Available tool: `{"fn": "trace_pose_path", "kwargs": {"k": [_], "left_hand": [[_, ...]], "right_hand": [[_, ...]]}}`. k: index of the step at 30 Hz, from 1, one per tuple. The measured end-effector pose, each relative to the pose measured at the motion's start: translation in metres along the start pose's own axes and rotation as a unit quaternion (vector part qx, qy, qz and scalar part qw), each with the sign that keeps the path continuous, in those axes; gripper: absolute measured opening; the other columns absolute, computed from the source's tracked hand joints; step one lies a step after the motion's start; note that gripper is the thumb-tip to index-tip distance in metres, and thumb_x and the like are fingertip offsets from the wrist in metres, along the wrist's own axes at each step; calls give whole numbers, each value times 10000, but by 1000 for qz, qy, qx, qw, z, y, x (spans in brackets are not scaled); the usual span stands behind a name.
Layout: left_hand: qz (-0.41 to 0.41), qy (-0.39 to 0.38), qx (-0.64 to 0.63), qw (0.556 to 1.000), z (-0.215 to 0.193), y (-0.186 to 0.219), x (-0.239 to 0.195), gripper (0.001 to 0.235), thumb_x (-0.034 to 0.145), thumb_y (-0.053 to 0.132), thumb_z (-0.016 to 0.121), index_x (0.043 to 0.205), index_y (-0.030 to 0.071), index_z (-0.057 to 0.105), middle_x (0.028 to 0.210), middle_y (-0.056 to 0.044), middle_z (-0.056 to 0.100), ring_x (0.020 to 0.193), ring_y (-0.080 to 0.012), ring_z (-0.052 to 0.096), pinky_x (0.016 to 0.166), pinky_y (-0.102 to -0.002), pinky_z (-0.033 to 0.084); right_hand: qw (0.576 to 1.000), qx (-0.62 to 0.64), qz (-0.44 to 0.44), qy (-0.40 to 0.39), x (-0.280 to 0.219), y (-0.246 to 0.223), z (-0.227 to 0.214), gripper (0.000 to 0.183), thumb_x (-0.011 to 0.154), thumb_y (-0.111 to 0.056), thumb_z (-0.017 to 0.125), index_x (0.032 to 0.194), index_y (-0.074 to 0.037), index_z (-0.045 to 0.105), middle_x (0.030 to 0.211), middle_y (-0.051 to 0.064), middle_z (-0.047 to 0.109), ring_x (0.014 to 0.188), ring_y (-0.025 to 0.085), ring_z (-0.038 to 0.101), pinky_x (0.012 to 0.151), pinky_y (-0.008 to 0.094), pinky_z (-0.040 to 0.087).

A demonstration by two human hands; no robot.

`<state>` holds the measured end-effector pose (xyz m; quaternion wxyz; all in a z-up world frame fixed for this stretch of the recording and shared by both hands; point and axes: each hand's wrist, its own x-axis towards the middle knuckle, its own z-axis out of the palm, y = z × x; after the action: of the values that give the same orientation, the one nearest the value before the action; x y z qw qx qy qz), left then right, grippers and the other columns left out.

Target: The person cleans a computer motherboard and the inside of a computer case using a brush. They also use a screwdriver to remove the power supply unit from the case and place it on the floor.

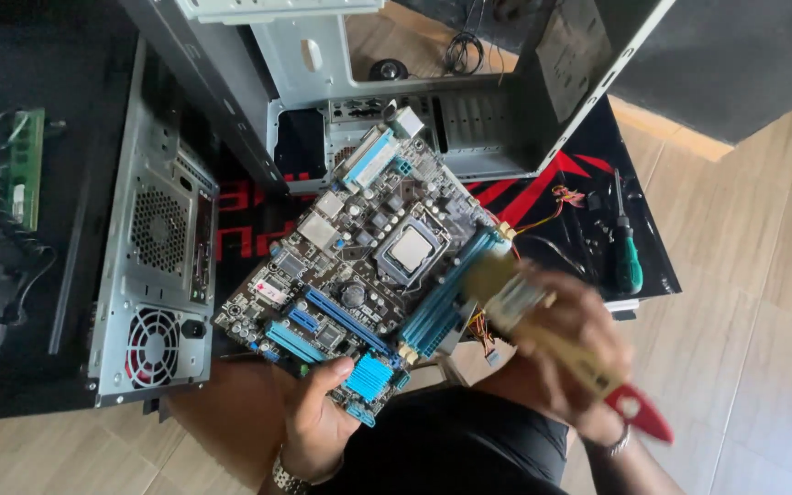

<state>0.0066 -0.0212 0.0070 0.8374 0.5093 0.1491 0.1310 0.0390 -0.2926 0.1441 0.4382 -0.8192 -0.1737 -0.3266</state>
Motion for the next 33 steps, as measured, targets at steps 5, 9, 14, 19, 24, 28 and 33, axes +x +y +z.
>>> {"fn": "trace_pose_path", "kwargs": {"k": [5, 9, 14, 19, 24, 28, 33], "left_hand": [[-106, -76, -236, 963, 30, 26, 10, 113, 854, -7, 643, 831, 58, 732, 893, -178, 770, 895, -406, 750, 763, -497, 626], [-76, -111, -256, 957, 25, 17, 5, 159, 840, -63, 651, 813, 16, 787, 876, -195, 794, 851, -344, 786, 741, -443, 660], [-83, -58, -233, 967, 14, 9, 6, 179, 820, -66, 612, 778, 19, 764, 772, -168, 777, 723, -345, 775, 624, -435, 650], [245, -161, -7, 956, -6, -13, 7, 213, 880, -85, 686, 1075, -4, 713, 1079, -188, 744, 992, -264, 775, 790, -307, 702], [515, -151, 363, 761, 3, -9, 8, 567, 801, -92, 871, 1291, -57, 587, 1229, -202, 695, 1090, -227, 750, 856, -186, 685], [178, 5, 289, 941, 65, 53, 5, 759, 718, 230, 903, 1336, 47, 503, 1156, -71, 604, 992, -209, 653, 843, -328, 602], [8, -148, -138, 979, 94, 60, -3, 148, 901, 193, 772, 897, 105, 653, 710, 40, 629, 607, -95, 597, 473, -269, 427]], "right_hand": [[928, 332, -91, -144, -31, 19, 15, 446, 966, -138, 744, 1343, -18, 538, 1353, 211, 592, 1267, 443, 655, 1054, 569, 663], [999, -12, 1, -31, -1, -7, 2, 190, 962, -56, 677, 1138, -13, 619, 1345, 252, 612, 1284, 418, 679, 1043, 430, 594], [935, 238, -94, -246, -27, 9, 2, 240, 929, -246, 761, 1118, -101, 726, 1254, 141, 686, 1079, 270, 803, 859, 320, 758], [996, 82, 19, -35, 6, 9, -14, 203, 971, -140, 615, 1103, 11, 645, 1268, 224, 646, 1211, 378, 704, 1060, 451, 613], [999, -5, -14, -43, -11, -27, 9, 212, 949, -180, 651, 1113, -45, 658, 1267, 185, 677, 1164, 346, 750, 956, 370, 624], [954, 240, 2, -178, -6, -61, 10, 262, 953, -247, 662, 1039, -7, 725, 1219, 246, 703, 1118, 346, 777, 983, 379, 648], [925, 235, -142, -264, 32, -58, 5, 231, 932, -163, 697, 1013, 45, 642, 1229, 333, 647, 1129, 475, 765, 838, 392, 746]]}}
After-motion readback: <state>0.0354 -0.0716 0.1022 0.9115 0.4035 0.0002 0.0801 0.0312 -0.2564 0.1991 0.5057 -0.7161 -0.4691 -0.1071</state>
